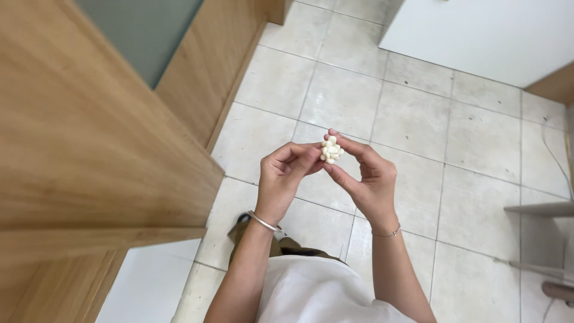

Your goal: Arrange decorative flower-shaped candles on a workbench after taking them from a display shelf.

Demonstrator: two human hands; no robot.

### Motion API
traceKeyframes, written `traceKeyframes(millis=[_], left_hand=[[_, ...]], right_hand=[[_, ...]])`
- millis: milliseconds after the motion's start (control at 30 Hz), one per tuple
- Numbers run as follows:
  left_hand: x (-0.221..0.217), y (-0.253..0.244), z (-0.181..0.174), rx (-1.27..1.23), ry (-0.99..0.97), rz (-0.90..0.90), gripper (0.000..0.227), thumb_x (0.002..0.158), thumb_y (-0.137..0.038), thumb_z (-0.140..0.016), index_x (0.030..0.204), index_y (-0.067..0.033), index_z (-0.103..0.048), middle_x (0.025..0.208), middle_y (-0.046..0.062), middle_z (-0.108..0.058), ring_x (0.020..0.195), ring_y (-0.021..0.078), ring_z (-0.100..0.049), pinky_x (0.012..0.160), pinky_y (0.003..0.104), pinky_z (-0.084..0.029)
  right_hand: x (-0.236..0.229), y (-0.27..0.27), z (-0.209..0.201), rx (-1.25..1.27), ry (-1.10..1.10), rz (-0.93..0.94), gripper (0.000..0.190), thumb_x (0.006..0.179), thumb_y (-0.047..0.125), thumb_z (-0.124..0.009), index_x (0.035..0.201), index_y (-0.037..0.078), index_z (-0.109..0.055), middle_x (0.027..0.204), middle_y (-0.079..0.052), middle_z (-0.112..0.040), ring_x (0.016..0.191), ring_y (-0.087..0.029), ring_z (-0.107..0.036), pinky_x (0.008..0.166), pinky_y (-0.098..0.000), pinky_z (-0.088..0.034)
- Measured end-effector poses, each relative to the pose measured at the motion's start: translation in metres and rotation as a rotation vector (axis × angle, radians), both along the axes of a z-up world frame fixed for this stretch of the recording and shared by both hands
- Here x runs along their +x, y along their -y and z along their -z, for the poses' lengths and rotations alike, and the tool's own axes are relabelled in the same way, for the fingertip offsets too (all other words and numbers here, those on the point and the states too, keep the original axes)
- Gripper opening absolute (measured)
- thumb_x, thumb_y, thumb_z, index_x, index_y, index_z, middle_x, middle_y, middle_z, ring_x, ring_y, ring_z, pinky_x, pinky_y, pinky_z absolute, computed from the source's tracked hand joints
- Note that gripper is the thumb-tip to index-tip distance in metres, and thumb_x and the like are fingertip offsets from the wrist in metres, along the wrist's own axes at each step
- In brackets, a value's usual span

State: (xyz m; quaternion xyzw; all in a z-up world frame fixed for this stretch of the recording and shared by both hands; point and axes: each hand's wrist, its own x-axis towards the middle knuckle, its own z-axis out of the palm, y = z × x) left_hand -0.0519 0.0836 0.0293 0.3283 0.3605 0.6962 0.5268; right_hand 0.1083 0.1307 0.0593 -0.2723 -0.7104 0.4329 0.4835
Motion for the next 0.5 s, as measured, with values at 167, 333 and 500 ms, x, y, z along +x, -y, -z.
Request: traceKeyframes(millis=[167,333,500], left_hand=[[0.009,-0.063,-0.002,-0.041,0.044,0.159,0.029,0.107,-0.024,-0.058,0.118,0.0020,-0.063,0.113,0.018,-0.075,0.106,0.0231,-0.076,0.095,0.038,-0.064],[0.011,-0.145,0.018,-0.092,0.106,0.365,0.037,0.104,-0.024,-0.061,0.132,0.0003,-0.057,0.114,0.017,-0.075,0.101,0.0231,-0.073,0.093,0.038,-0.061],[0.002,-0.250,0.012,-0.082,0.339,0.598,0.042,0.103,-0.026,-0.063,0.136,-0.0008,-0.055,0.115,0.014,-0.073,0.105,0.0201,-0.072,0.093,0.034,-0.059]], right_hand=[[0.019,-0.044,0.011,0.015,0.048,0.140,0.040,0.088,-0.002,-0.078,0.127,0.002,-0.069,0.129,-0.012,-0.074,0.138,-0.028,-0.062,0.120,-0.0429,-0.048],[0.019,-0.110,0.015,0.073,0.092,0.258,0.041,0.086,0.002,-0.078,0.127,0.007,-0.069,0.133,-0.010,-0.072,0.150,-0.031,-0.050,0.126,-0.0461,-0.043],[0.003,-0.206,0.011,0.122,0.130,0.292,0.039,0.085,0.005,-0.080,0.123,0.009,-0.071,0.140,-0.009,-0.067,0.147,-0.031,-0.053,0.121,-0.0455,-0.046]])
